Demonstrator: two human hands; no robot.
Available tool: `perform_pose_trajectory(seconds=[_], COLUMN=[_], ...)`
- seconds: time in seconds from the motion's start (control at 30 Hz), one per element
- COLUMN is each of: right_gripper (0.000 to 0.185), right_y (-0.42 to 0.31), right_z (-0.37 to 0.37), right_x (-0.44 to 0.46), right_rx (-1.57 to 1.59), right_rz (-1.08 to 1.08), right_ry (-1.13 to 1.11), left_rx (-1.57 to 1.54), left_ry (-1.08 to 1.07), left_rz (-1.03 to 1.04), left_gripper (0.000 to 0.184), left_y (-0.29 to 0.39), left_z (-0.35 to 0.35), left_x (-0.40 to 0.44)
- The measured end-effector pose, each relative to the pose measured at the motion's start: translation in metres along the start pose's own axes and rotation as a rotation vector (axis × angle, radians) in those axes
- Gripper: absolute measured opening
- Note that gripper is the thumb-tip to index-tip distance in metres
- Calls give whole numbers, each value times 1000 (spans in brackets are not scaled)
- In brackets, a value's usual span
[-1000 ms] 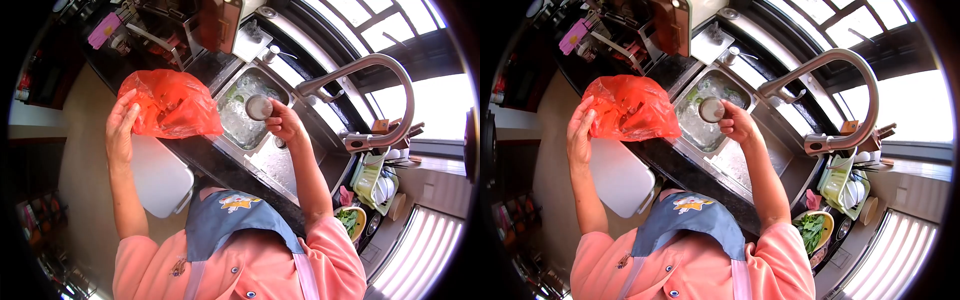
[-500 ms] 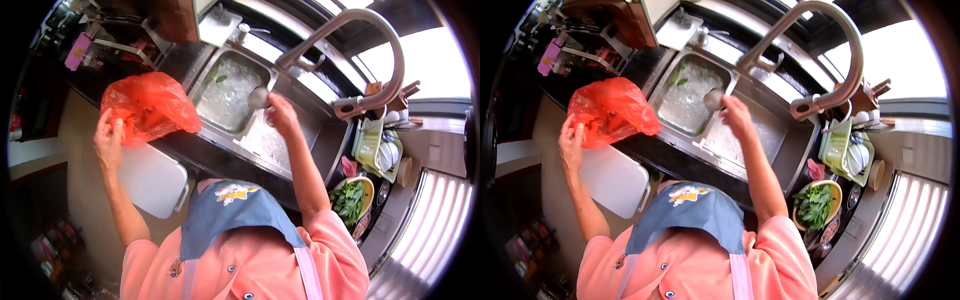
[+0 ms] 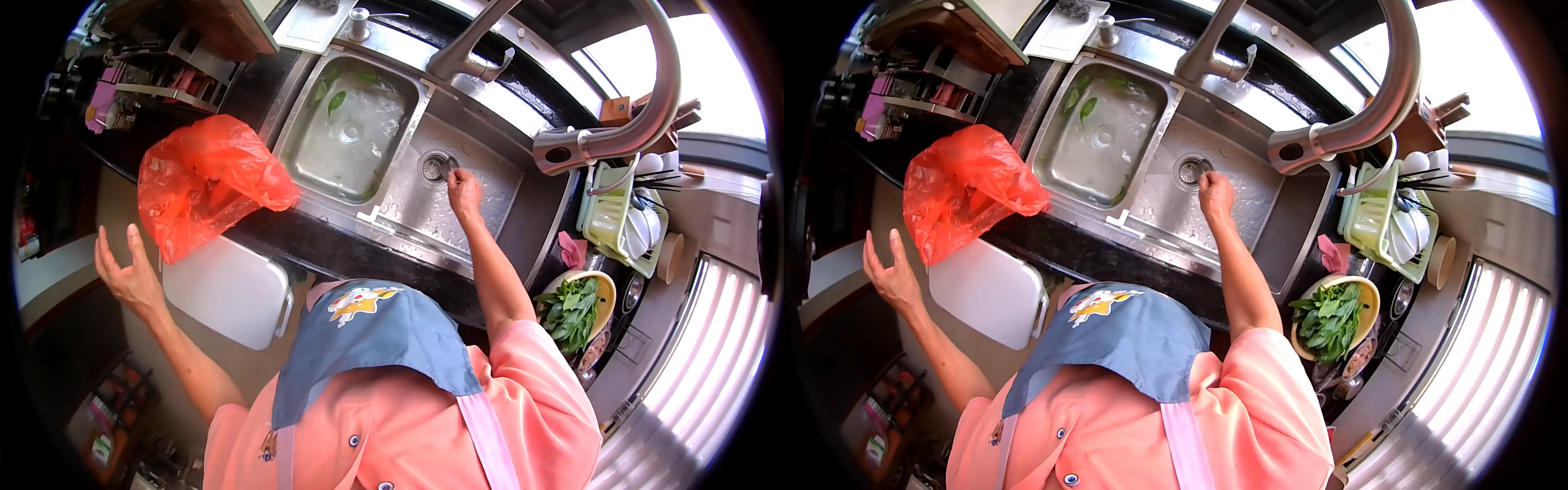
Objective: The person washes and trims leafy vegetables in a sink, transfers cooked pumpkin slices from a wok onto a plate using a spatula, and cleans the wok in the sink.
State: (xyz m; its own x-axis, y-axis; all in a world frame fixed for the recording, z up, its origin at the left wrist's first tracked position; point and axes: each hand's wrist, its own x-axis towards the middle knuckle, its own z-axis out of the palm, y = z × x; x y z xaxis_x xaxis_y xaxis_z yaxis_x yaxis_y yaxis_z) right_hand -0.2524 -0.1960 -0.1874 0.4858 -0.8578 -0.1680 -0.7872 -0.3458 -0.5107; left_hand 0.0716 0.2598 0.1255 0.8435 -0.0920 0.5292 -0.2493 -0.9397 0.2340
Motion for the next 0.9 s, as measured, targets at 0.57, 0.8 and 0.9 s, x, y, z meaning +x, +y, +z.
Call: perform_pose_trajectory(seconds=[0.57,0.8,0.9], right_gripper=[30,32,29], right_y=[178,226,224], right_z=[-65,-13,-11], right_x=[-25,-74,-72], right_rx=[-432,-508,-541], right_rz=[289,199,255], right_ry=[-408,-485,-492], left_rx=[-117,-159,-187], left_ry=[-26,-70,-89], left_rz=[90,71,41], left_gripper=[46,47,47], left_y=[37,55,52], left_z=[2,1,3], left_x=[-25,-34,-38])
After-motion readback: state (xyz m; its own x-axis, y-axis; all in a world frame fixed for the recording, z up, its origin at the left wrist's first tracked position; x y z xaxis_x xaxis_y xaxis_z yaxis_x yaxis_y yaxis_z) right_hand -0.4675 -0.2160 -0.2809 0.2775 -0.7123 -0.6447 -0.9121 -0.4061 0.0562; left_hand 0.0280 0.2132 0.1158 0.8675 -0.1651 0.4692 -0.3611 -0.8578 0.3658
